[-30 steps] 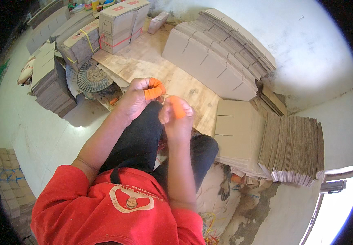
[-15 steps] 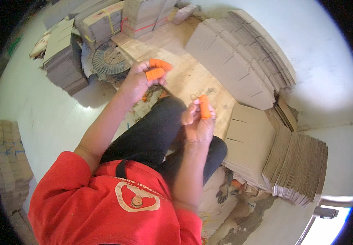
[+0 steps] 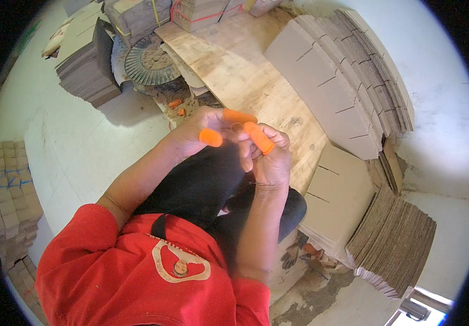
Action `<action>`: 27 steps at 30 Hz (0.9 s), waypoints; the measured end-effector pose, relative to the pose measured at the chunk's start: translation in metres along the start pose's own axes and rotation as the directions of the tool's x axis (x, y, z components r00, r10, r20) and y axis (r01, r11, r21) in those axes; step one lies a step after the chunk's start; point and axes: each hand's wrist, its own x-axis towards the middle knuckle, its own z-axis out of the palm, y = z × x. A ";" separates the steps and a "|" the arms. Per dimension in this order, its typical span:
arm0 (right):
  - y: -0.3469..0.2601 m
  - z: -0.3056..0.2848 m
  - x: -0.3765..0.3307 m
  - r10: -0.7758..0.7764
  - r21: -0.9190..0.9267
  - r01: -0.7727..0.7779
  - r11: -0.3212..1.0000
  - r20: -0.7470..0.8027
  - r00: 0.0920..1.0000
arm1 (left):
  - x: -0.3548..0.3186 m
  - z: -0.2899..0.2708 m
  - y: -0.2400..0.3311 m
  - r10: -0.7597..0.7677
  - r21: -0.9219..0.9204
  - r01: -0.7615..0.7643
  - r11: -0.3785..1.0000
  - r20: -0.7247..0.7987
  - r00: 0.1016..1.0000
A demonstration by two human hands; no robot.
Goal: The person sits on the floor and assembles flat cardboard pieces into box shapes. They put on orange finger protectors, then fold and interlock the cardboard panels to form boxes.
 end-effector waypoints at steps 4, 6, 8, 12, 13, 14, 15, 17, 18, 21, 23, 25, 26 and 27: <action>0.003 -0.002 0.003 -0.012 -0.061 0.012 0.998 0.005 1.000 | 0.000 0.002 -0.005 -0.013 0.127 0.038 0.991 -0.192 0.981; 0.006 -0.002 0.002 -0.014 -0.035 0.012 0.999 -0.066 0.998 | -0.001 -0.002 -0.009 0.012 0.141 0.024 0.990 -0.254 0.967; 0.010 0.001 0.001 -0.024 0.010 0.026 1.000 -0.137 0.990 | -0.003 -0.005 -0.009 0.061 0.128 -0.028 0.991 -0.262 0.963; 0.019 0.005 -0.003 -0.037 0.259 0.082 0.962 -0.176 0.984 | -0.005 0.008 -0.012 0.114 -0.299 -0.146 0.943 -0.121 0.986; 0.022 0.002 -0.004 -0.040 0.353 0.094 0.931 -0.158 0.987 | -0.008 0.005 -0.015 0.099 -0.330 -0.104 0.938 -0.033 0.995; 0.021 -0.001 -0.006 -0.066 0.426 0.061 0.902 -0.004 0.998 | -0.011 0.002 -0.017 0.084 -0.358 -0.059 0.932 0.055 0.995; 0.018 -0.003 -0.006 -0.052 0.409 0.027 0.912 0.050 0.997 | -0.014 -0.001 -0.017 -0.005 -0.338 0.056 0.940 0.152 0.988; 0.013 -0.002 -0.006 -0.019 0.370 -0.040 0.928 0.155 0.988 | -0.023 -0.001 -0.012 -0.186 -0.265 0.281 0.922 0.332 0.925; 0.010 0.002 -0.004 0.030 0.219 -0.057 0.974 0.121 0.992 | -0.025 0.004 -0.011 -0.118 -0.213 0.224 0.951 0.419 0.900; 0.019 0.028 -0.002 0.061 0.089 -0.047 0.995 -0.167 0.984 | -0.029 0.019 -0.005 -0.017 -0.349 0.181 0.919 0.424 0.905; 0.022 0.020 -0.005 0.045 0.051 -0.040 0.998 -0.106 0.993 | -0.031 0.020 -0.001 0.047 -0.419 0.119 0.900 0.365 0.930; 0.024 0.020 -0.010 0.009 0.130 0.004 0.992 -0.097 0.995 | -0.032 0.022 -0.002 0.156 -0.554 -0.020 0.833 0.199 0.968; 0.026 0.020 -0.011 -0.024 0.151 0.033 0.988 -0.059 0.998 | -0.032 0.022 -0.001 0.128 -0.529 -0.036 0.848 0.138 0.982; 0.028 0.019 -0.011 -0.058 0.174 0.061 0.983 -0.022 0.998 | -0.030 0.021 -0.001 0.102 -0.504 -0.050 0.862 0.076 0.992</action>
